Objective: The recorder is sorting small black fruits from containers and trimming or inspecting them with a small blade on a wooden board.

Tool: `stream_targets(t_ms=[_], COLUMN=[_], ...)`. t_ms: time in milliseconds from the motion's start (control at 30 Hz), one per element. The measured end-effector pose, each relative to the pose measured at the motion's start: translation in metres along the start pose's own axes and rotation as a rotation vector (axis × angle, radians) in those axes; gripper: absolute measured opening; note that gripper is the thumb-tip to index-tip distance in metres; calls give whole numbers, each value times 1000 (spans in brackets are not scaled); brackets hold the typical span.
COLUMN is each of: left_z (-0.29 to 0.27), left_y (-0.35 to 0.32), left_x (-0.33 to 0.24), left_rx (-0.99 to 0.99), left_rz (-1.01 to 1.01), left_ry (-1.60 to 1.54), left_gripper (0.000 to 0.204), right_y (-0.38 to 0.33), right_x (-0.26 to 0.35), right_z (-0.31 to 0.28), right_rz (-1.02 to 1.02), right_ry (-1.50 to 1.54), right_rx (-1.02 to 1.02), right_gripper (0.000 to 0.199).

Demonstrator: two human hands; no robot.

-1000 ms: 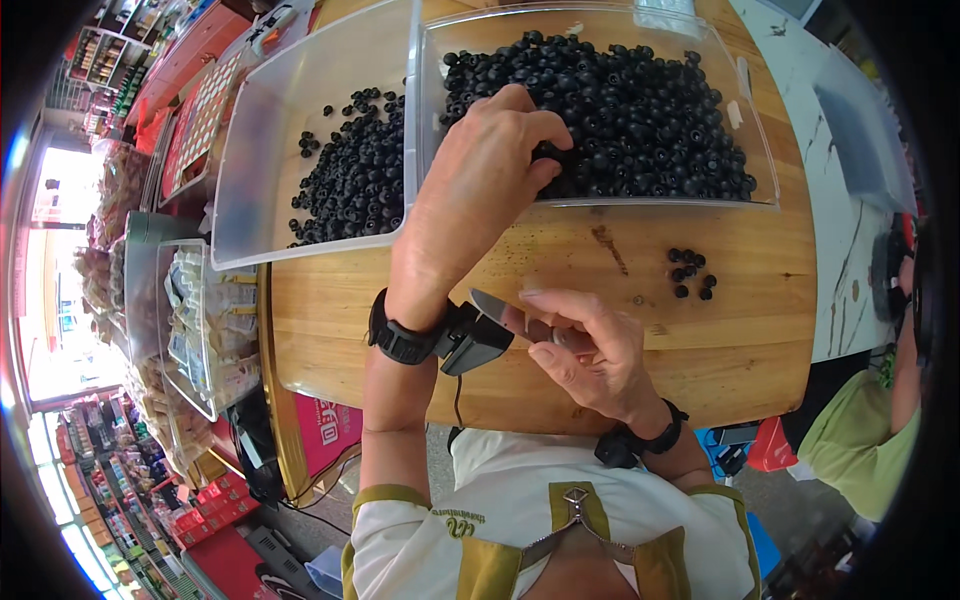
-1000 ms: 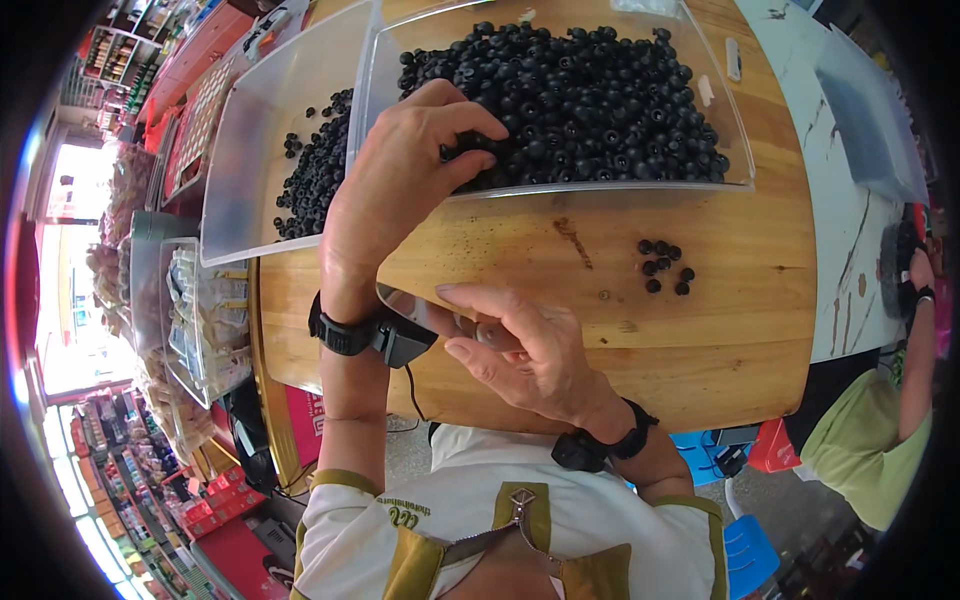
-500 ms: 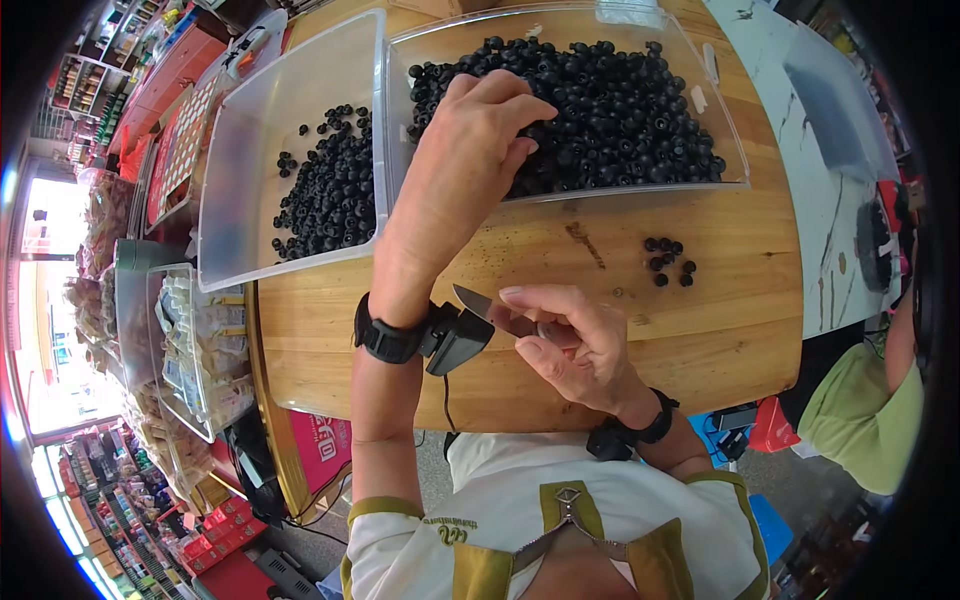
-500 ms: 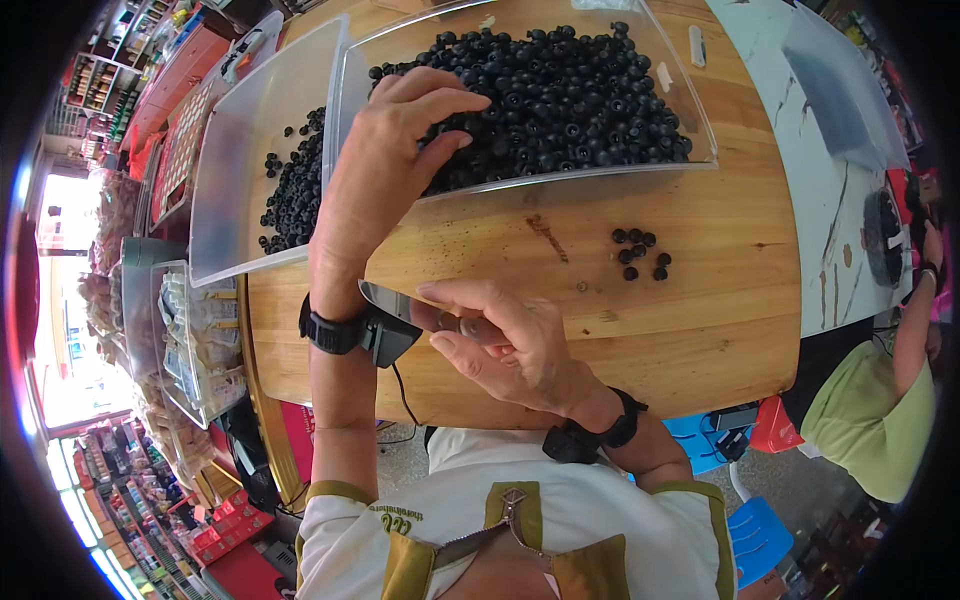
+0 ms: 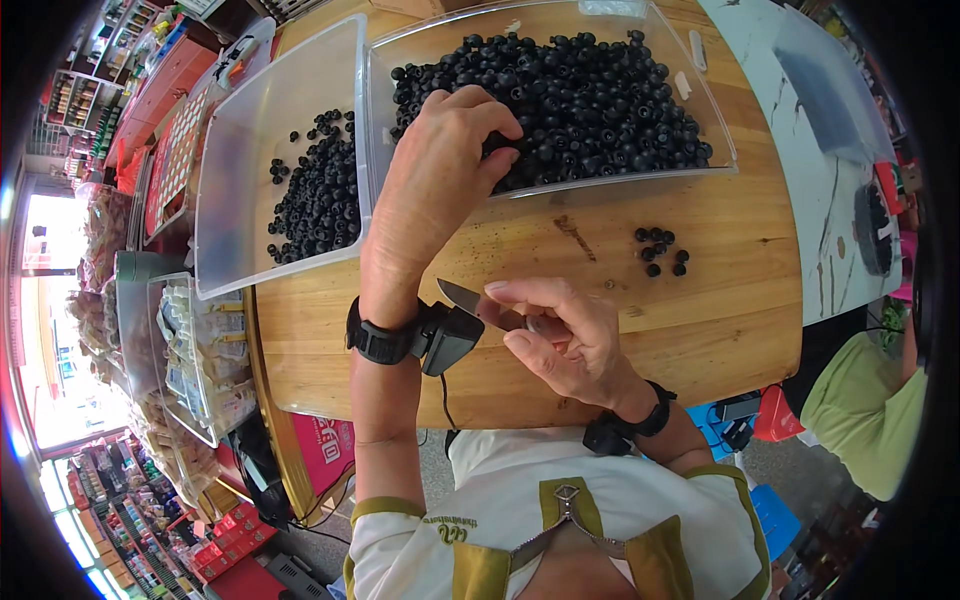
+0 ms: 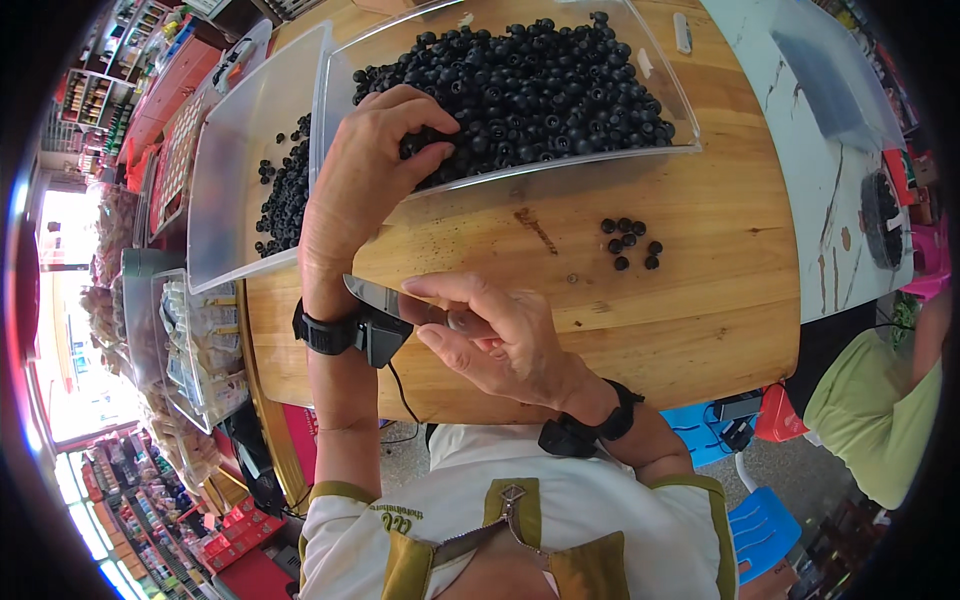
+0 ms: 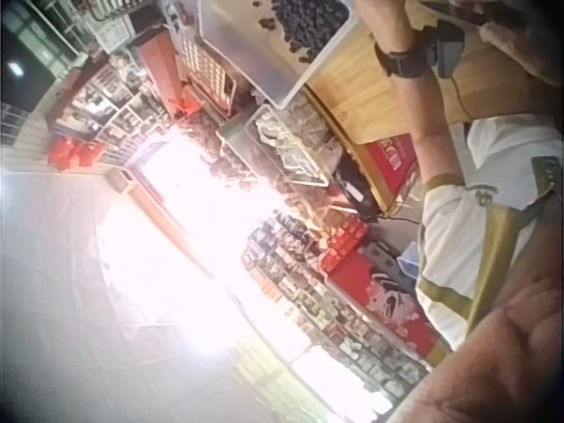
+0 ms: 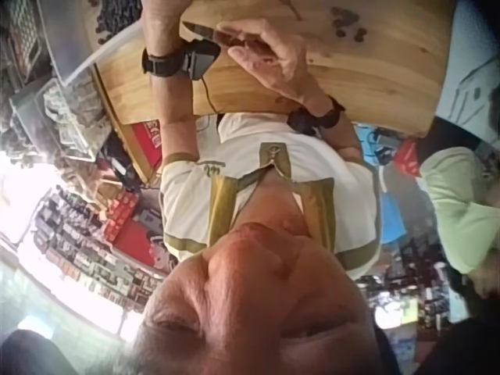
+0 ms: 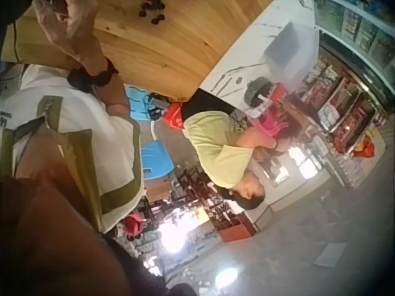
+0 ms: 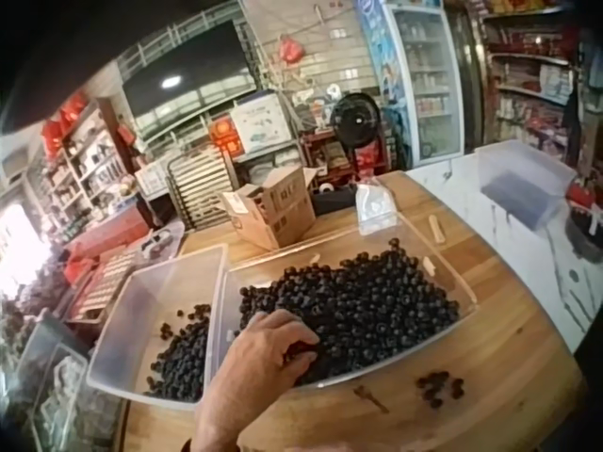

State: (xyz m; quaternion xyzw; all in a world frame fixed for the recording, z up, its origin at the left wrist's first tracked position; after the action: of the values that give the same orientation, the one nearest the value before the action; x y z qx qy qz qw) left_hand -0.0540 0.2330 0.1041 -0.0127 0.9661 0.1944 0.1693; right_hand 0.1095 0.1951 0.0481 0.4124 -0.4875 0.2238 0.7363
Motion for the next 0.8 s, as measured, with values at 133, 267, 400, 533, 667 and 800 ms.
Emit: stream_targets(t_ms=[133,267,400,533,667,800], left_z=[4,7,-7,-27,-21,-2], left_y=[1,-3,-10,-54,-109,-152], left_x=[2,8,2,-8,0,12], left_rx=[4,18,-39,-151,-215,-324], left_rz=[-16,-107,-56,-238,-316,-351], left_ry=[-12,-148,-141,-843,-1184,-1391], left_gripper=[17,15,17,23,22,18], right_y=[1,0,-3,-4,-5,-9], right_x=[0,3,1,2,0,-10], right_z=[0,1,0,-5,5,10], right_rz=[26,-28,-29,28,76,95], right_ry=[-21,-38,-68,-30,-26,36], right_rx=[5,-18,-50,-54,37,43], right_gripper=[33,34,34,36,41,42])
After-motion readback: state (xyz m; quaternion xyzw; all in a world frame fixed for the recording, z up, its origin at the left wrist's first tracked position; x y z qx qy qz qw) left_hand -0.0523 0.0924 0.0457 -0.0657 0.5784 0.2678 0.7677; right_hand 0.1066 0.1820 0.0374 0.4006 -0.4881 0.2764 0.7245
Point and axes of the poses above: each hand's wrist, its own y-axis towards the middle knuckle, its own z-axis out of the palm, x = y × z, the point moved 5 cm from there along y, towards the middle knuckle, and after that the axes turned 7 degrees about y, right-handed, at the moved point
